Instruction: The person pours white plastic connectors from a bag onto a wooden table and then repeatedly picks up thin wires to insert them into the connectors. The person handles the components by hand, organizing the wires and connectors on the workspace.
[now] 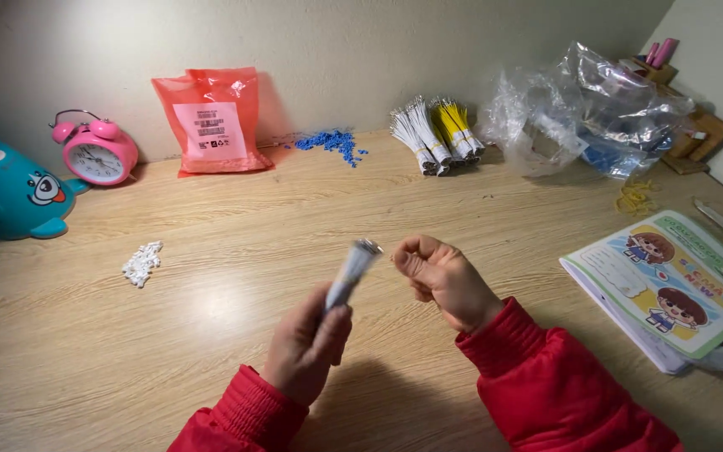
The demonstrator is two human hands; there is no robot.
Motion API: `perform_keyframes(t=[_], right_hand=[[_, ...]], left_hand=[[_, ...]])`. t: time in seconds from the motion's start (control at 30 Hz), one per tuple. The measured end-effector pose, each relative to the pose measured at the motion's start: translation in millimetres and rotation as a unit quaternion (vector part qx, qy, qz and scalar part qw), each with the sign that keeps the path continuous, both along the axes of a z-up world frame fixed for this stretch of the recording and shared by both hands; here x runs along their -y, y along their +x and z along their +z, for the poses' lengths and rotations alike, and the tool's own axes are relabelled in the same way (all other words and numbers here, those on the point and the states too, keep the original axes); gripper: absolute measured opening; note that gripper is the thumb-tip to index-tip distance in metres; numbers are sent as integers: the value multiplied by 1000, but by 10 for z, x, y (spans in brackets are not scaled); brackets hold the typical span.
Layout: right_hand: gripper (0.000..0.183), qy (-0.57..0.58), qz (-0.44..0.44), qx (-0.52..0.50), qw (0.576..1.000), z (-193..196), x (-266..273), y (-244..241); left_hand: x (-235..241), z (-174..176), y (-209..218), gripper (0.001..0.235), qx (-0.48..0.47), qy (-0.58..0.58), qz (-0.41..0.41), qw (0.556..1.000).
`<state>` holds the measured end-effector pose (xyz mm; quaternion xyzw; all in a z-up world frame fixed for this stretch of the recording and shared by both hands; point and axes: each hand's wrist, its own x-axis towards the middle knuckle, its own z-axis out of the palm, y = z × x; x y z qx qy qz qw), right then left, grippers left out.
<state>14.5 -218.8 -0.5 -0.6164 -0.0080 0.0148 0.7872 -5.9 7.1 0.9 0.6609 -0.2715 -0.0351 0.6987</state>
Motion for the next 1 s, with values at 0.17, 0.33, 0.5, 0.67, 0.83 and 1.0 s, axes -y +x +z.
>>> perform_keyframes(t=[0.17, 0.33, 0.5, 0.67, 0.83, 1.0], right_hand=[[10, -165, -9, 184, 969, 97, -122, -165], [9, -248, -142, 148, 947, 207, 14, -91], [8, -3, -80, 26, 996, -56, 63, 59], [11, -52, 20, 141, 988, -115, -61, -81], [11, -171, -74, 139, 973, 75, -46, -83], [9, -90, -177, 22, 980, -256, 297, 219]], left_hand=[[-55, -130, 210, 29, -98, 72, 86, 989], [-56, 20, 32, 28, 240, 303, 19, 922], [-7, 36, 2, 39, -9, 115, -75, 990], [20, -369, 260, 20, -167, -69, 29, 983], [-38, -215, 116, 35, 118, 304, 37, 945], [46, -85, -13, 36, 191, 238, -64, 950]])
